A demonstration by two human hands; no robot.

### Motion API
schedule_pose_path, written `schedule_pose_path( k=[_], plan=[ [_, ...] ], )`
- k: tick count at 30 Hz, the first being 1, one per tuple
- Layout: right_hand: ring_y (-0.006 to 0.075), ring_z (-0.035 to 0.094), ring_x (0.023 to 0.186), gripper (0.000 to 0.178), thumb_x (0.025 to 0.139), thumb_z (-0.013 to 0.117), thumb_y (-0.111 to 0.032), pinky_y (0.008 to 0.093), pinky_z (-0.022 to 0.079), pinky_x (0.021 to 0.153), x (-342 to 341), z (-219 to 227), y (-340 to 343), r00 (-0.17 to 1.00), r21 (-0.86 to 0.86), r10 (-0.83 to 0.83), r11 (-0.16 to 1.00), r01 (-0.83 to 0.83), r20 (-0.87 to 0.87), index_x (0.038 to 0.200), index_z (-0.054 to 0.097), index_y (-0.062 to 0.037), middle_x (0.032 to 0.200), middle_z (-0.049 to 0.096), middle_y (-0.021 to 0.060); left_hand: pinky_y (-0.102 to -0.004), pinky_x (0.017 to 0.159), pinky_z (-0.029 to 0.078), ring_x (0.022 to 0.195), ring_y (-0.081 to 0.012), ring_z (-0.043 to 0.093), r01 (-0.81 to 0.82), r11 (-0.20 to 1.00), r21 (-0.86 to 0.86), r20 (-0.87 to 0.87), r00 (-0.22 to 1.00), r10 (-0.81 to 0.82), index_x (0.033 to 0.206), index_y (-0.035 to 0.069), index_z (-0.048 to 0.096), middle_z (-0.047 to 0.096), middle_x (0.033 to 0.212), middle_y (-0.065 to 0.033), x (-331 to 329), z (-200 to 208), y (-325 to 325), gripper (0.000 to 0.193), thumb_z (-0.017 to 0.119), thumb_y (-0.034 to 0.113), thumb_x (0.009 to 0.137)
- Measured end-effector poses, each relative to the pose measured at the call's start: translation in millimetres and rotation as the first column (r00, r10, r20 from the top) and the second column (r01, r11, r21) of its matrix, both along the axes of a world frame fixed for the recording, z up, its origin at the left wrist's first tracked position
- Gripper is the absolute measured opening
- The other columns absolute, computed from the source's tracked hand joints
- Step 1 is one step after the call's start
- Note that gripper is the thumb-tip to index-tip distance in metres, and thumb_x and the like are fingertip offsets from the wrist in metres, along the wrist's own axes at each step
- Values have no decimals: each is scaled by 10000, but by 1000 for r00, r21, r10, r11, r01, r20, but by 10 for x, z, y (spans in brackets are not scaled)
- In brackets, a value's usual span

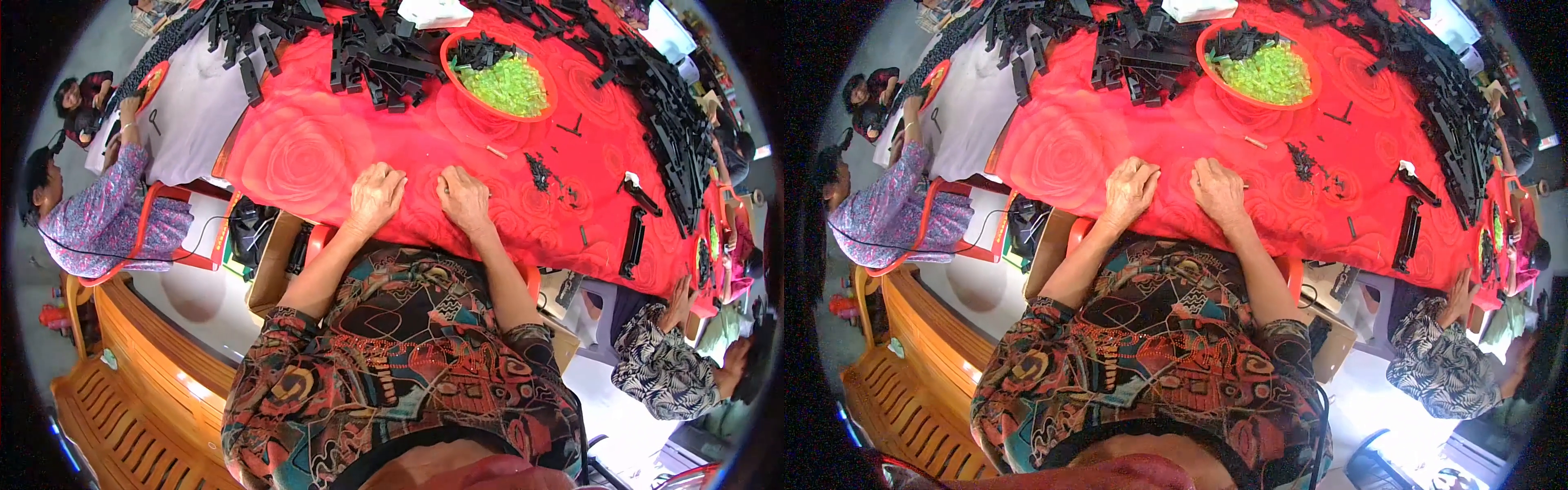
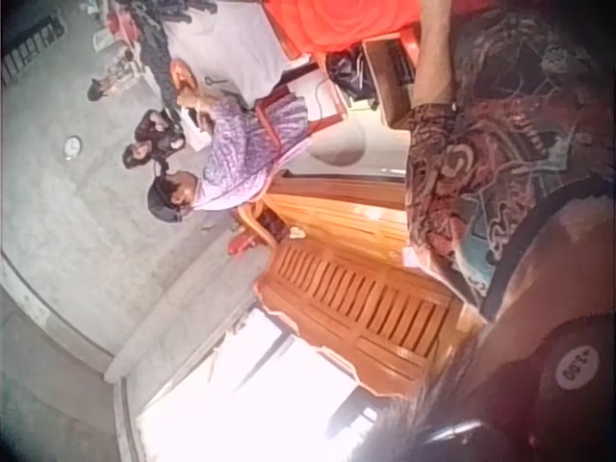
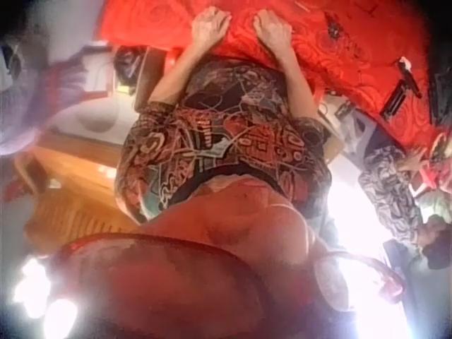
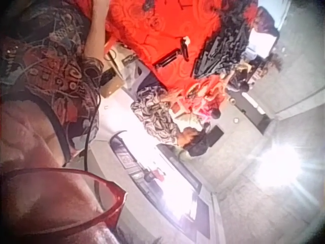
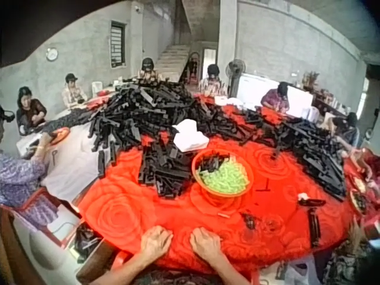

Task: The person assembles plastic components and springs by hand into toy gun parts at a table.

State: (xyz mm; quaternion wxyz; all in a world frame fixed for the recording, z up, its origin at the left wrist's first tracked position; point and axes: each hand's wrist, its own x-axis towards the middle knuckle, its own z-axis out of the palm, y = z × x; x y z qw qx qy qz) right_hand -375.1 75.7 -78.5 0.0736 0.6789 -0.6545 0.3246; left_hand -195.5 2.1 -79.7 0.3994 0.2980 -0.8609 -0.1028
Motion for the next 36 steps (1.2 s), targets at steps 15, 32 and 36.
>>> schedule_pose_path(
  k=[15, 32, 36],
  plan=[
    [303, 584, 634, 112, 783, 593, -125, 409, 483, 557, 32, 4, 3, 1000, -1, -4, 1000, 4, 4, 790, 509, -51, 693, 536, 127, -384, 633, 466, 709, -262, 558, 6, 1000, -21, -10, 1000, -6, 822, 63, 615, 531, 757, -80, 19, -32, -28, 92, 658, 102, 750],
    [315, 581, 620, 107, 795, 590, -133, 407, 480, 542, 1, -12, 3, 1000, 0, -17, 1000, 17, 1, 786, 514, -57, 710, 545, 126, -398, 641, 463, 721, -271, 556, 16, 1000, 5, -4, 1000, -16, 821, 71, 611, 524, 763, -84, -12, -15, -42, 91, 655, 120, 759],
    [314, 582, 612, 110, 795, 591, -133, 404, 482, 546, 8, 5, 3, 999, 24, -42, 999, 42, 2, 791, 513, -56, 714, 546, 128, -399, 638, 462, 719, -268, 555, 22, 1000, 11, -8, 1000, -22, 822, 70, 607, 524, 761, -81, -18, -23, -47, 95, 658, 116, 755]
  ],
)
